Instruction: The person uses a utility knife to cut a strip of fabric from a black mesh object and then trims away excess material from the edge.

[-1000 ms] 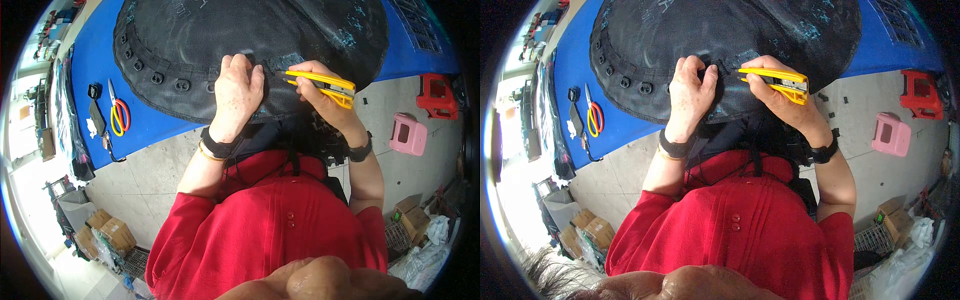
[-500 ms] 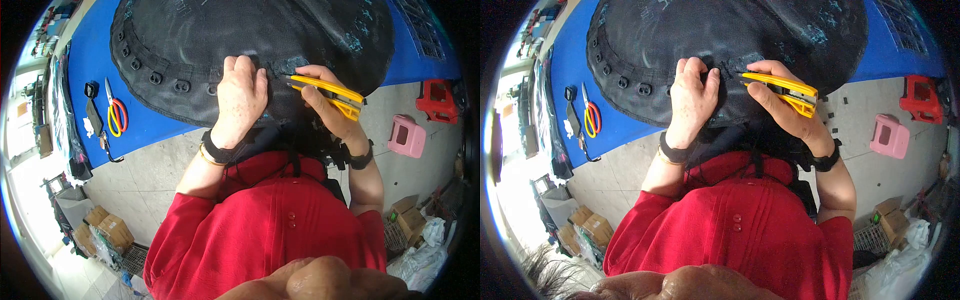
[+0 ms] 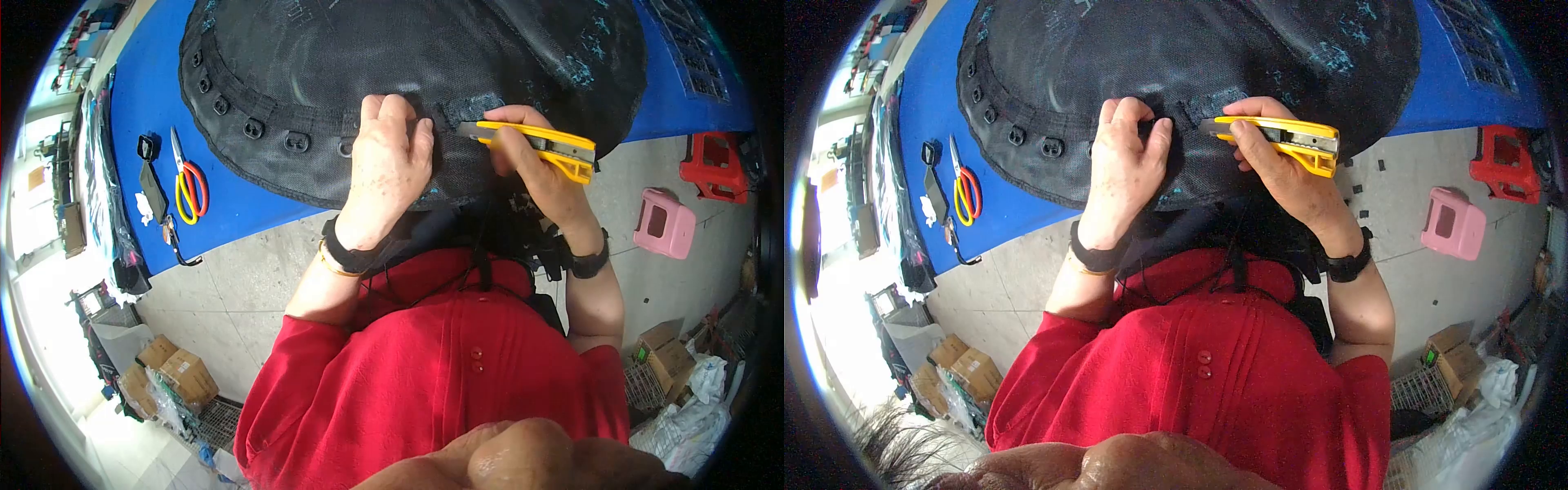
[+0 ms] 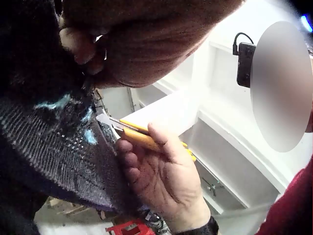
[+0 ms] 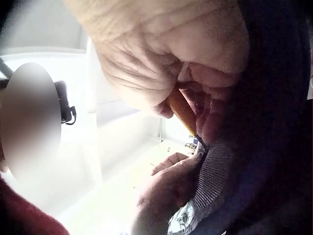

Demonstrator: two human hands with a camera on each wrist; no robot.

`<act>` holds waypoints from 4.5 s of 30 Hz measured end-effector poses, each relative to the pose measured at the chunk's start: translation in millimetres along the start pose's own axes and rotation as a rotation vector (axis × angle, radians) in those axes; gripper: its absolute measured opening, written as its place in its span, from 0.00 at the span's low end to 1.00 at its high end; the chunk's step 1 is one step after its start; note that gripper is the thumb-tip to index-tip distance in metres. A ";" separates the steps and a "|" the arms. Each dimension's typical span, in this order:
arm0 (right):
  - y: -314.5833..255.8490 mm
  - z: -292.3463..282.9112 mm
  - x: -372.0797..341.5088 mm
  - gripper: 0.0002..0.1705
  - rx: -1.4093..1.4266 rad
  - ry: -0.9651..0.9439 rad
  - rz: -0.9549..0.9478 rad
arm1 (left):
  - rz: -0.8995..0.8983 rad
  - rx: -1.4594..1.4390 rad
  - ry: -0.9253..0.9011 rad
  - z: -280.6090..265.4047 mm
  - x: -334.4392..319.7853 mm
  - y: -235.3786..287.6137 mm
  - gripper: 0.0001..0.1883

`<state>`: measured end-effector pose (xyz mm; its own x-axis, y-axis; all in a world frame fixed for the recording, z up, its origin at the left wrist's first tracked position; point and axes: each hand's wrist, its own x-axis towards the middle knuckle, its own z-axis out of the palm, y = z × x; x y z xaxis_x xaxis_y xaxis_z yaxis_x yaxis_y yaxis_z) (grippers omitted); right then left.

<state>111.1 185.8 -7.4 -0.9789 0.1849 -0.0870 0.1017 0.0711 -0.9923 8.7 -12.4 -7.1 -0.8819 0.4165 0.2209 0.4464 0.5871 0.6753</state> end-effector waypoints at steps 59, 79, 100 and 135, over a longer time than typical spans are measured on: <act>4.0 -0.5 -0.9 0.18 0.008 0.002 -0.009 | 0.056 0.188 0.079 -7.8 -2.6 14.2 0.14; -6.6 13.5 11.2 0.15 0.018 0.106 -0.138 | 0.013 0.065 0.044 7.2 4.9 2.3 0.10; -1.9 7.9 29.2 0.14 -0.111 0.012 -0.252 | -0.029 0.037 0.037 6.6 4.8 3.3 0.10; -9.9 7.3 -16.1 0.25 -0.177 0.053 -0.186 | 0.028 0.074 0.067 10.1 2.4 -5.1 0.10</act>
<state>124.6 174.9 3.2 -0.9734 0.2036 0.1049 -0.0452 0.2782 -0.9595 5.8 -7.3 -17.1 -0.8759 0.3878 0.2870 0.4789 0.6267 0.6147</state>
